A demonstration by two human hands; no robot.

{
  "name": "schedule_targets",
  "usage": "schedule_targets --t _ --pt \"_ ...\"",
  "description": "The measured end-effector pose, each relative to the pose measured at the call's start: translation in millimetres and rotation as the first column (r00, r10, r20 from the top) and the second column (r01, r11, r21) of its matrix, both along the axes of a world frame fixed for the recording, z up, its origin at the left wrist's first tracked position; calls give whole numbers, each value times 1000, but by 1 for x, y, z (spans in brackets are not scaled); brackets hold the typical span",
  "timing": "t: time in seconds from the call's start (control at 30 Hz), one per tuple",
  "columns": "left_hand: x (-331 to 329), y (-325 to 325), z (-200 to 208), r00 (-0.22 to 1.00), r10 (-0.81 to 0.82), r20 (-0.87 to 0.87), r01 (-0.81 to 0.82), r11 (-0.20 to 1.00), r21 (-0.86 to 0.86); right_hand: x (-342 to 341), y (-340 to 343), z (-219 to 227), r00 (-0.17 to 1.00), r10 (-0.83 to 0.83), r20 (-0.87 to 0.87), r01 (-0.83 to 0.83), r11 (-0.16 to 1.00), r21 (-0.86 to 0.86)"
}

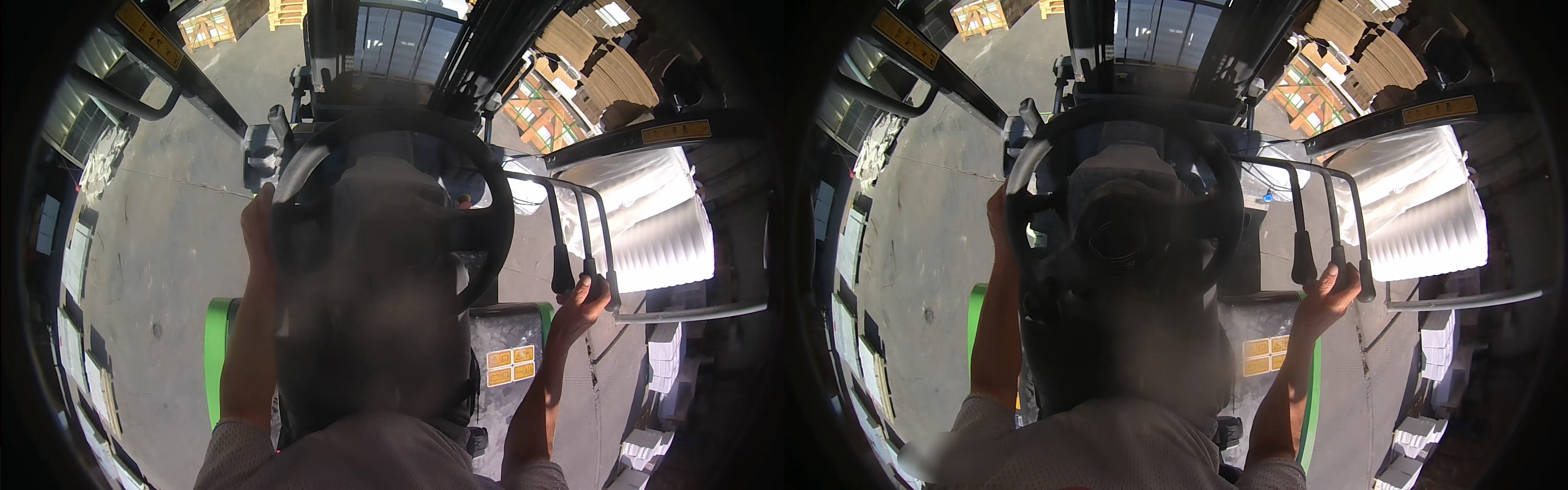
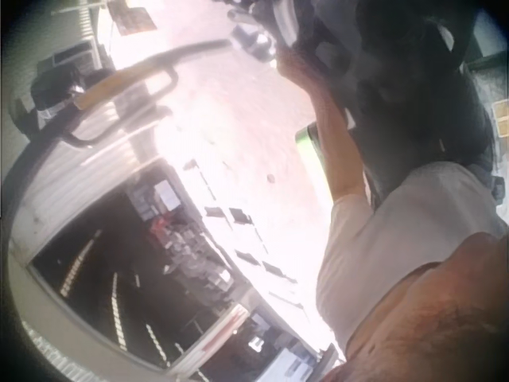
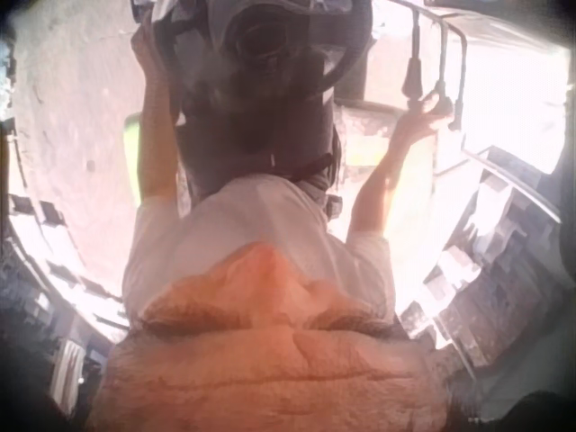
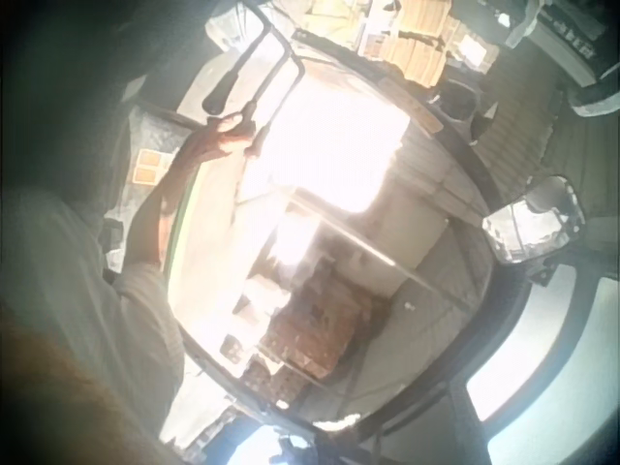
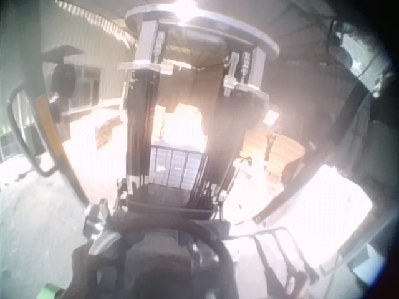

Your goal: The person operates a forklift in a warehouse, steering and maneuvering around stacked pallets. They lift a pallet of boxes using the forks, then drive forward and backward to reposition it.

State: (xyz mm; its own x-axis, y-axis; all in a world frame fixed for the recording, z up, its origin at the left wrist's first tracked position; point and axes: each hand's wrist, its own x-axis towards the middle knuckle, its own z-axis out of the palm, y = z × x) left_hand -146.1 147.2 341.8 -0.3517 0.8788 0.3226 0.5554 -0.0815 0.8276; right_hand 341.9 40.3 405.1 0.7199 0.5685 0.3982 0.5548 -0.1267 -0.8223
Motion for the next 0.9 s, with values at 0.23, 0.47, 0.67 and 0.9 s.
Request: schedule_targets --t 0.23,0.47,0.67,0.9 --pt "-5 3 -3 991 124 51 -117 986 -120 30 47 40 964 42 261 -21 996 -82" --pt "-5 4 -3 954 16 300 -15 1000 -4 35 76 67 909 40 415 -27 999 -39" --pt "-8 8 -4 956 33 292 -32 999 -9 33 74 74 912 36 409 -19 999 -46" --pt "1 7 10 958 51 281 -29 996 -81 41 80 67 814 19 580 -38 999 21"
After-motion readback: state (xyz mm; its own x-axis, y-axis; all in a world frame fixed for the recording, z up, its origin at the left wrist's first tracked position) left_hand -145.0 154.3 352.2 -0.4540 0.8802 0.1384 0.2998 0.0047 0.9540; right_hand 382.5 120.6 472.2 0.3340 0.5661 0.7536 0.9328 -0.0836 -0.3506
